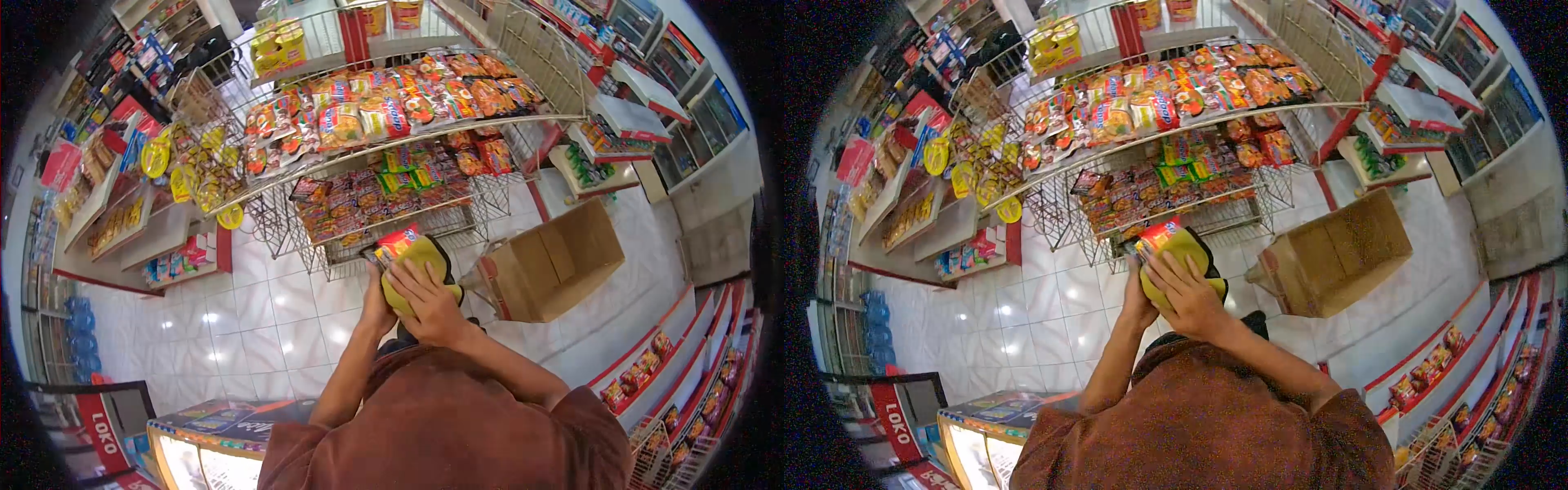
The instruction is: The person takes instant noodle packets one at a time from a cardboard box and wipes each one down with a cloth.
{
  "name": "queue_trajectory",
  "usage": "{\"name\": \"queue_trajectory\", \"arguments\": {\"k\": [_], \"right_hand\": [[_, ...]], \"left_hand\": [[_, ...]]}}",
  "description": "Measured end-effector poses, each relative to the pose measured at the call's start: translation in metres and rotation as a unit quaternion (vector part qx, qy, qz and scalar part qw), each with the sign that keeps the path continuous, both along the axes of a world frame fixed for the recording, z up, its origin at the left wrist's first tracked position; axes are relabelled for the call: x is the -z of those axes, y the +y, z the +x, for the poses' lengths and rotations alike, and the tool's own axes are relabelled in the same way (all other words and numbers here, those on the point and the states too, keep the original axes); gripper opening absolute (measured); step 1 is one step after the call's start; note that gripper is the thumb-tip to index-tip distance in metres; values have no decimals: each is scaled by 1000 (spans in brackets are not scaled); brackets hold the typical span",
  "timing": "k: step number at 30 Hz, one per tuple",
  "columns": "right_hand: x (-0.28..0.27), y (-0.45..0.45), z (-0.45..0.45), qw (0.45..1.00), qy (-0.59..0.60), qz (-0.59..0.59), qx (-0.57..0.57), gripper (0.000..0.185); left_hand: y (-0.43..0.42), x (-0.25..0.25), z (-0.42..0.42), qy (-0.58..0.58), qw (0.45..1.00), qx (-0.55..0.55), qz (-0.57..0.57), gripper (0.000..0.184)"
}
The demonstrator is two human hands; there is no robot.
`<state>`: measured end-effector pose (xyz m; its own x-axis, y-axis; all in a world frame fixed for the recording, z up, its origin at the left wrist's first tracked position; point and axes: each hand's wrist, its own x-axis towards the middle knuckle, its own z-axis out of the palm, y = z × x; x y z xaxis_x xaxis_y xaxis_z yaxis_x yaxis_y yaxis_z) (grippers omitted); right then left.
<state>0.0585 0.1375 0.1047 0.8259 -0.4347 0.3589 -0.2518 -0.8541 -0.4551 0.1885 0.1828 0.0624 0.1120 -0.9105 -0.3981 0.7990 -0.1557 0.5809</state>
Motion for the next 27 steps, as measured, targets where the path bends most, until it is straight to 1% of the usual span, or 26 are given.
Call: {"name": "queue_trajectory", "arguments": {"k": [1,4,5,7,8,9,12,13,15,17,20,21,22,23,24,25,27], "right_hand": [[1,-1,-2,1000,-1,0,-6,53],[5,-12,-8,998,5,13,54,55],[7,-15,-5,999,6,12,49,55],[11,-18,4,994,-21,50,97,56],[11,-17,8,990,-33,70,121,57],[11,-12,11,990,-33,71,120,57],[8,8,12,999,-23,15,46,56],[8,7,8,998,-23,15,49,56],[9,3,-6,999,13,-8,30,54],[10,0,-14,999,32,-18,21,54],[9,-14,-17,983,-122,87,102,47],[7,-16,-19,983,-121,88,105,47],[4,-19,-21,963,-115,208,127,45],[0,-22,-23,928,-109,324,146,43],[-1,-24,-26,879,-102,436,163,42],[-2,-27,-28,879,-103,435,166,42],[-2,-32,-34,807,-135,532,219,42]], "left_hand": [[3,1,5,-2,1000,-19,-13,71],[8,2,9,-4,997,-60,-42,72],[10,2,6,-19,999,-40,-22,72],[14,2,-1,-48,999,2,21,74],[15,3,-4,-48,999,0,23,74],[13,3,-5,-51,998,5,28,74],[10,2,-5,-57,997,20,42,74],[9,3,1,-32,999,7,14,74],[7,6,7,21,999,-18,-40,75],[7,10,4,13,998,-24,-48,72],[7,17,-1,-3,997,-35,-65,68],[8,22,-3,-51,997,-31,-48,65],[8,23,-4,-99,994,-26,-32,63],[8,24,-5,-147,989,-22,-17,61],[8,25,-4,-146,989,-19,-17,61],[8,26,0,-170,985,-6,1,57],[8,24,4,-217,975,19,38,51]]}}
